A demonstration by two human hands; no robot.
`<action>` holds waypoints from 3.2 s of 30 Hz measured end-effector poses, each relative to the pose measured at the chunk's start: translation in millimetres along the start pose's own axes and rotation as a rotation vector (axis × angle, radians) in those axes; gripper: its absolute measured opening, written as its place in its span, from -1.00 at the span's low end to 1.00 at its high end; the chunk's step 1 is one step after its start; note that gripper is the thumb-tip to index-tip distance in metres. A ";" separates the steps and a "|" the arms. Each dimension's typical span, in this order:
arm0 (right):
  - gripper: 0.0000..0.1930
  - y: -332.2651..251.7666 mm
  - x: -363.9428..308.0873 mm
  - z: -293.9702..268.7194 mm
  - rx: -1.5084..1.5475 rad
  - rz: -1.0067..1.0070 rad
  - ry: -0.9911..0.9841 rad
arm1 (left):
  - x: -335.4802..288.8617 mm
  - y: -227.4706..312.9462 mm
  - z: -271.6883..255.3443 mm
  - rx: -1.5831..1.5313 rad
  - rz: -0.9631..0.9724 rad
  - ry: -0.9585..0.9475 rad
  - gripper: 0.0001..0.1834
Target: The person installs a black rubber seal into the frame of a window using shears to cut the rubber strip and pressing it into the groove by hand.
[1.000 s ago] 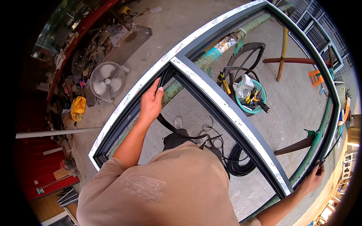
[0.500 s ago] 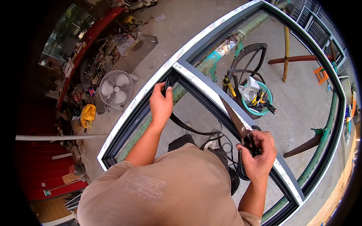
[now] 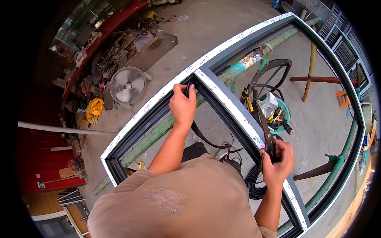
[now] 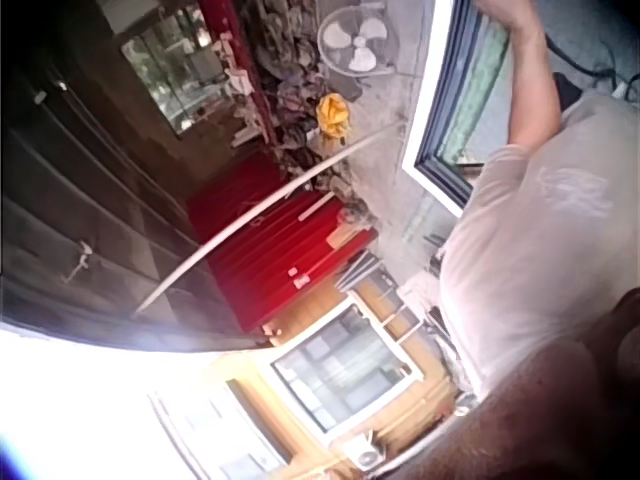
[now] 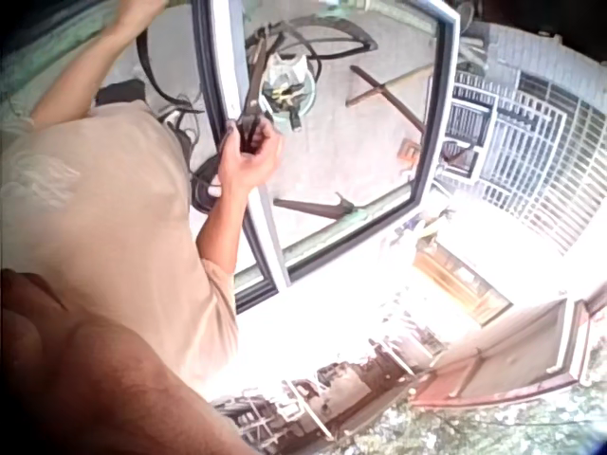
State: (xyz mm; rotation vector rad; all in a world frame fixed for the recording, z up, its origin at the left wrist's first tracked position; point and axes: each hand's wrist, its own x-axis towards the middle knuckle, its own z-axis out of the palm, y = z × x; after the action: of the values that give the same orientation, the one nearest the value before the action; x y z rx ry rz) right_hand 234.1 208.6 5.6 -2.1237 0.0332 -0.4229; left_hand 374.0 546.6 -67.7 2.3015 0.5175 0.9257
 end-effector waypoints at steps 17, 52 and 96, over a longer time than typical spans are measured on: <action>-0.59 2.8 -2.0 -3.8 -0.047 -0.114 -0.053 | -2.3 2.9 15.3 0.087 -0.065 0.114 -0.61; -0.70 -43.1 -36.7 68.4 0.401 0.425 -0.879 | -32.4 -6.9 -70.3 -0.196 -0.125 -0.377 -0.75; -0.53 -56.1 -54.3 147.5 0.350 0.439 -0.884 | -37.8 -24.6 -89.7 -0.651 -0.373 -0.797 -0.71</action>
State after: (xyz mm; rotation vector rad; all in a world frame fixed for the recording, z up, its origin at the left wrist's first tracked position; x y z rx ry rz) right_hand 221.2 369.2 -38.0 -1.7248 -0.0772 0.7259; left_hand 280.4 578.6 -50.3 1.6866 0.2235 -0.0531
